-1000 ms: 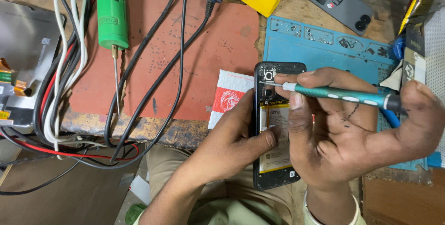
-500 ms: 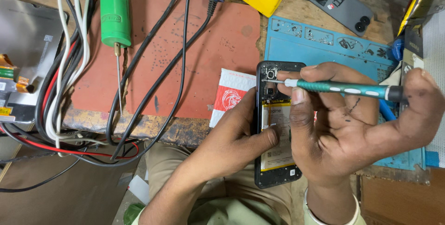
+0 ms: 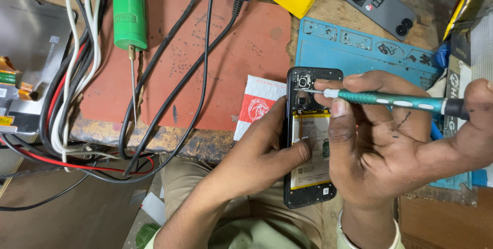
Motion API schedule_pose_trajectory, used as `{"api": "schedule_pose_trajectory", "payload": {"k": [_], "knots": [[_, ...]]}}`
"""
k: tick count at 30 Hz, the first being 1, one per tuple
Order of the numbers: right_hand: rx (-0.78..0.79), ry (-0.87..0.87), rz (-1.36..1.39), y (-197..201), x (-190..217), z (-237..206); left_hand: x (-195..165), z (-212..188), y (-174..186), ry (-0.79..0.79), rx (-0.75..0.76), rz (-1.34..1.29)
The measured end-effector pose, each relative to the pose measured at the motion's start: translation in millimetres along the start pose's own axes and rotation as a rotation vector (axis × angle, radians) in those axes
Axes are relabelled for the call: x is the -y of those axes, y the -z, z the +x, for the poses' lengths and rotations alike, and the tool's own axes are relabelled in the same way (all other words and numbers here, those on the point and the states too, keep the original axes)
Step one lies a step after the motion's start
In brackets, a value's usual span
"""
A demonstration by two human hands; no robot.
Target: The person uses a screwdriver to remove screws from the back of a disassembled smartphone, then removes the camera lens and cleans it with a cloth.
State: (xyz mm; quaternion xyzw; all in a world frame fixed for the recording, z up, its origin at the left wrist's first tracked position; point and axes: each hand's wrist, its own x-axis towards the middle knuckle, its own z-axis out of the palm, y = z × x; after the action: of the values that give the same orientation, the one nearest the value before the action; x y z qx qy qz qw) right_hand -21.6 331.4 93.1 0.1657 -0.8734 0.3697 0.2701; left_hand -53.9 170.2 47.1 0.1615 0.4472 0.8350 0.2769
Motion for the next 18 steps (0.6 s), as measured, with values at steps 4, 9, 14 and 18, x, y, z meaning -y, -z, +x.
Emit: {"api": "schedule_pose_trajectory", "payload": {"k": [4,9,14,18], "knots": [[-0.005,-0.004,-0.010,0.8,-1.5,-2.2,0.1,0.0,-0.7,-0.007,-0.007,-0.012],[-0.010,-0.006,-0.017,0.2,-4.1,-3.8,1.2,0.0,-0.7,-0.012,-0.008,0.007],[-0.013,-0.015,-0.024,-0.1,-4.7,-4.8,2.3,-0.8,-0.3,-0.008,-0.004,-0.012],[-0.015,-0.022,-0.032,-0.9,-5.2,-4.9,2.4,-1.2,-0.6,-0.008,-0.005,-0.021]]}}
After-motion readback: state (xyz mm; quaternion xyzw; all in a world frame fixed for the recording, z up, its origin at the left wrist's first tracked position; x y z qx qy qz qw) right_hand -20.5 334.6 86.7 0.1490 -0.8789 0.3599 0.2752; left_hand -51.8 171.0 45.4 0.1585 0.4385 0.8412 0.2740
